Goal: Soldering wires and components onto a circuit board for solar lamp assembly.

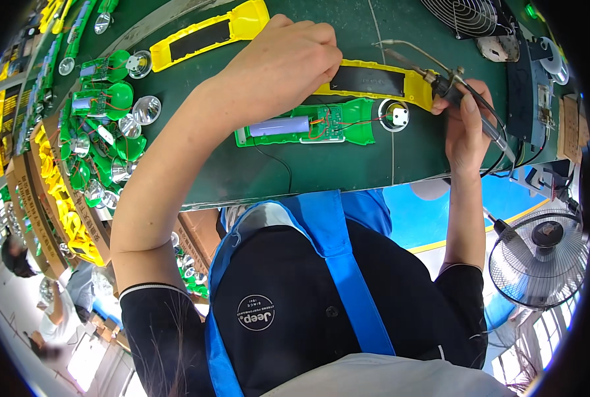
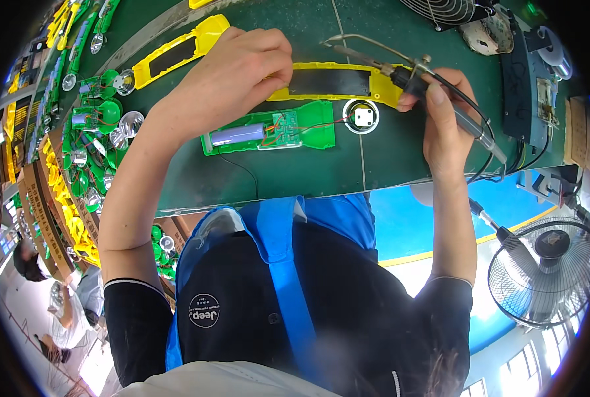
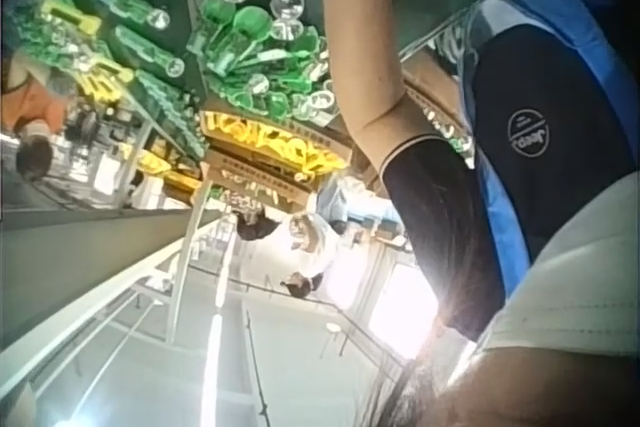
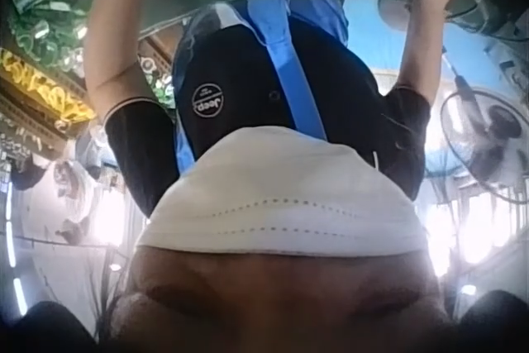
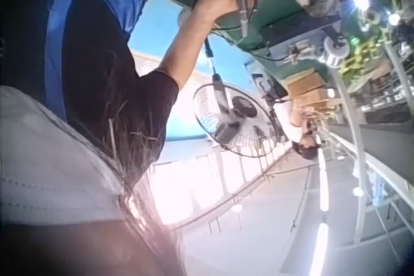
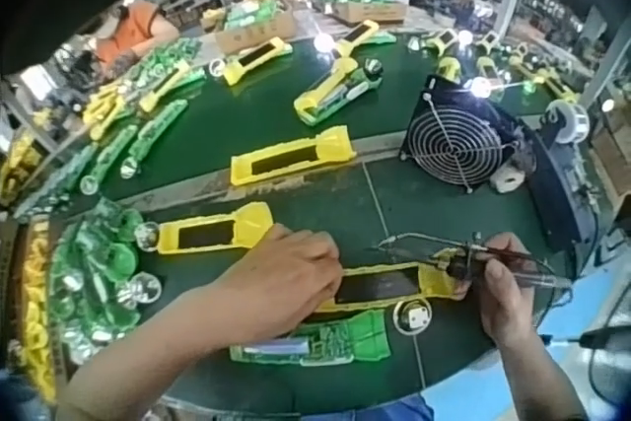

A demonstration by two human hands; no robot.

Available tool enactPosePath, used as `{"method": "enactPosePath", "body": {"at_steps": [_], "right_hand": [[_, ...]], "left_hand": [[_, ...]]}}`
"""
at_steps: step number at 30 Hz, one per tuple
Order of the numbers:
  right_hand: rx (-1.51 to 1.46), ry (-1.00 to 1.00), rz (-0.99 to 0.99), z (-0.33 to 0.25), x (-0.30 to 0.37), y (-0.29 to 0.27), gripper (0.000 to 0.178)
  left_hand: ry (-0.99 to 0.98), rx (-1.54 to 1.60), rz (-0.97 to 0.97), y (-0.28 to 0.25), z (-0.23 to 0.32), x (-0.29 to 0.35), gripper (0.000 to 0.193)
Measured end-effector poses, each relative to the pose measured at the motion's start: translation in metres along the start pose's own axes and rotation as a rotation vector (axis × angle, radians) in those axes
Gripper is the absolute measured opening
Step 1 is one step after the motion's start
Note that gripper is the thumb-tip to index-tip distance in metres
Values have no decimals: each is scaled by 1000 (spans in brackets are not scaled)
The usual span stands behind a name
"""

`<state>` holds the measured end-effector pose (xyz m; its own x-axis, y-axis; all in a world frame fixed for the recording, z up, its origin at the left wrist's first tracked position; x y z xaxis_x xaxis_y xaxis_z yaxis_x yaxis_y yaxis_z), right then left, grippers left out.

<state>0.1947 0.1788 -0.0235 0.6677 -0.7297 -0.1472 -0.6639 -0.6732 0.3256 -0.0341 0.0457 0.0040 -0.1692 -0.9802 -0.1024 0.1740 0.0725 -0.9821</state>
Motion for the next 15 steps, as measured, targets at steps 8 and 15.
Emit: {"method": "enactPosePath", "body": {"at_steps": [8,15], "right_hand": [[65,-110,119,-10,2,-3,27],[78,-210,121,-3,-5,-14,28]], "left_hand": [[-30,156,-3,-5,-8,6,5],[-66,128,269,-18,30,42,22]]}}
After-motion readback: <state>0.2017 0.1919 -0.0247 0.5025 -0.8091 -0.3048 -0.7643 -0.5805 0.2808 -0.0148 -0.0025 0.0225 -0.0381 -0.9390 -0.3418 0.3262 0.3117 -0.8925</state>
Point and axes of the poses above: each hand's wrist, its own x-axis away from the middle knuckle, its own y-axis out of the palm, z = x × y, the point moved 2 cm from there along -x, towards the middle knuckle, and after that the axes turned 14 degrees about -x, right-handed, at the moved point
